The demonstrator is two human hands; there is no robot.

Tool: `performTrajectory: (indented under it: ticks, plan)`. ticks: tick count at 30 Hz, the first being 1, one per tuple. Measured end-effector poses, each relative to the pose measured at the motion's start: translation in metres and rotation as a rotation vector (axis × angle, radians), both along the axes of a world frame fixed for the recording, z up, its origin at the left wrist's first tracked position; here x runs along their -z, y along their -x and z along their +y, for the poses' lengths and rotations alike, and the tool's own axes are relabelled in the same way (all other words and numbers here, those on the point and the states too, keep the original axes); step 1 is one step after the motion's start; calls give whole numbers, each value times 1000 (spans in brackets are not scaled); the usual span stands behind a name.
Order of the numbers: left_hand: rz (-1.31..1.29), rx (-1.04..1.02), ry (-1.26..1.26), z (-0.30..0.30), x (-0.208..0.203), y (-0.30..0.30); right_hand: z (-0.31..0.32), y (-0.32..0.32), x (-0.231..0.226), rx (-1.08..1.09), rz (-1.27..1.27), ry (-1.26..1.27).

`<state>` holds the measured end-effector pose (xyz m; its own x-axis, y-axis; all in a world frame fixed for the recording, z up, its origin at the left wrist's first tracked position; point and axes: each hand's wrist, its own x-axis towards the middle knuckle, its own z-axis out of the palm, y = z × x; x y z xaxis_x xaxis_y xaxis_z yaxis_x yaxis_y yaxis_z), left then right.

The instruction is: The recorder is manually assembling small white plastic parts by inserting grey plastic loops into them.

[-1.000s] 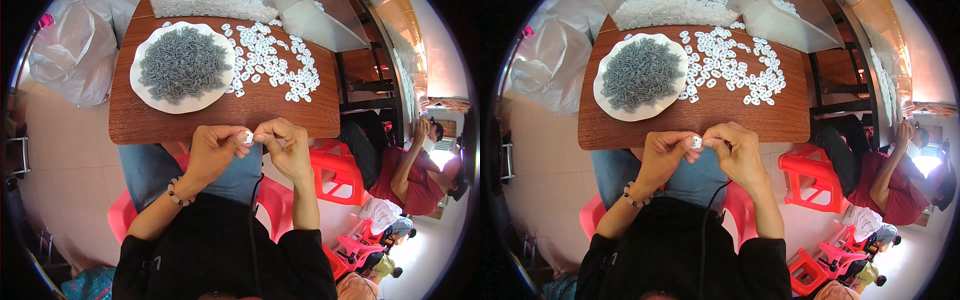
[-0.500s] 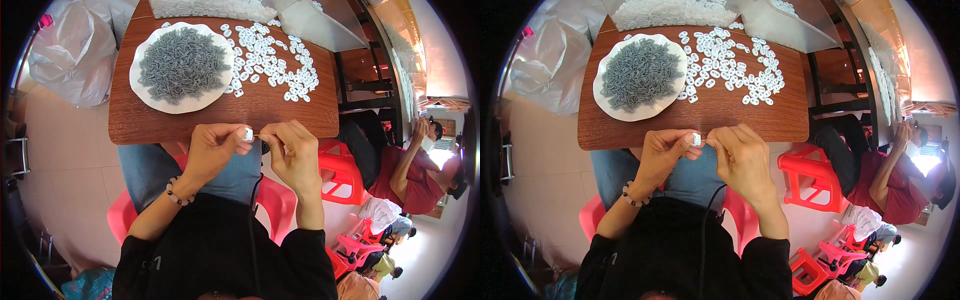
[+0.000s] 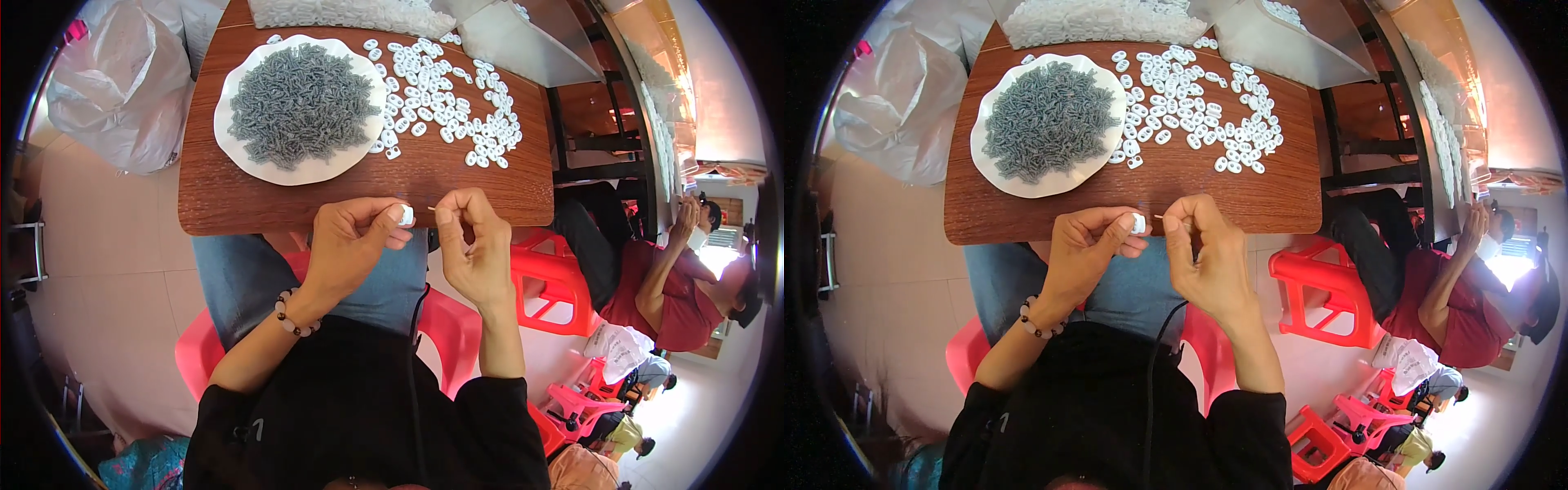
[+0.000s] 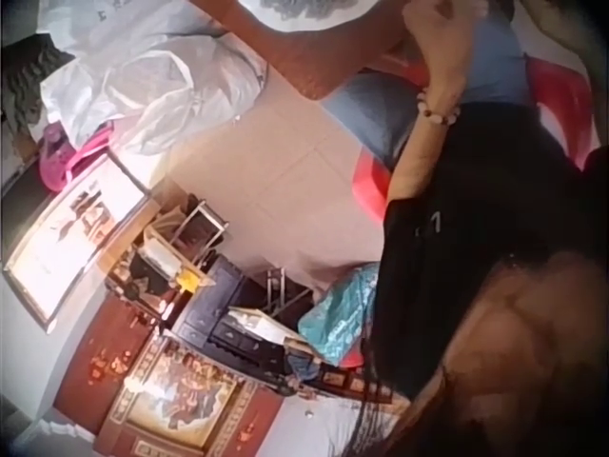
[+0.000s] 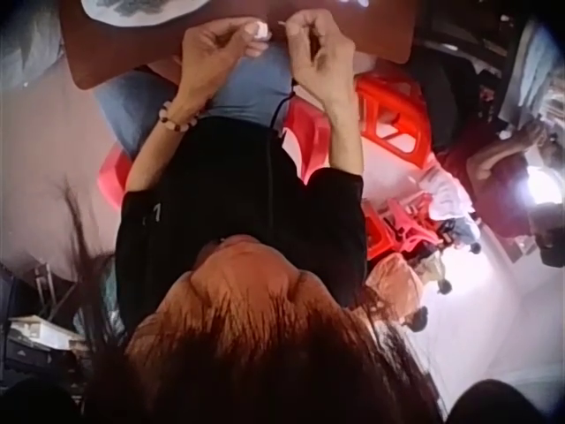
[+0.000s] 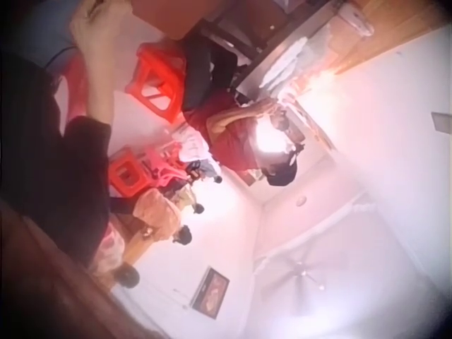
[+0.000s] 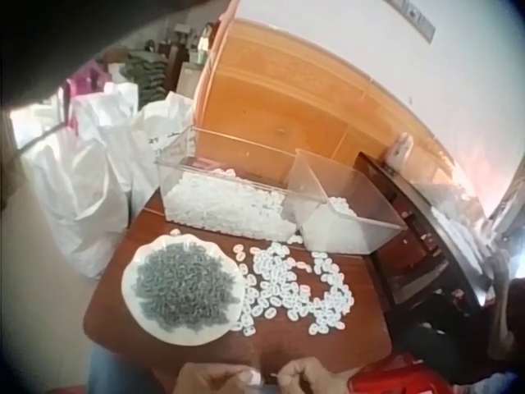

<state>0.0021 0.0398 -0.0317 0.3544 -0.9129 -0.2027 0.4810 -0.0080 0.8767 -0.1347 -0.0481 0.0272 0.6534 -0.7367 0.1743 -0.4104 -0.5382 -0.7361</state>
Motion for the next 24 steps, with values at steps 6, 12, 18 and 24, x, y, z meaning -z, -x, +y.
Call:
performTrajectory:
  ticks: [6,12,18,24]
  plan:
    - [-54,-67,38,0,5,7,9,2,22,53,-73,-345]
    - [-79,-60,37,1,7,7,15,-6,27,113,-84,-199]
    - [-97,2,48,6,7,4,14,-3,19,30,-37,-251]
    - [-396,144,-18,6,-24,-4,9,7,-4,-97,35,-361]
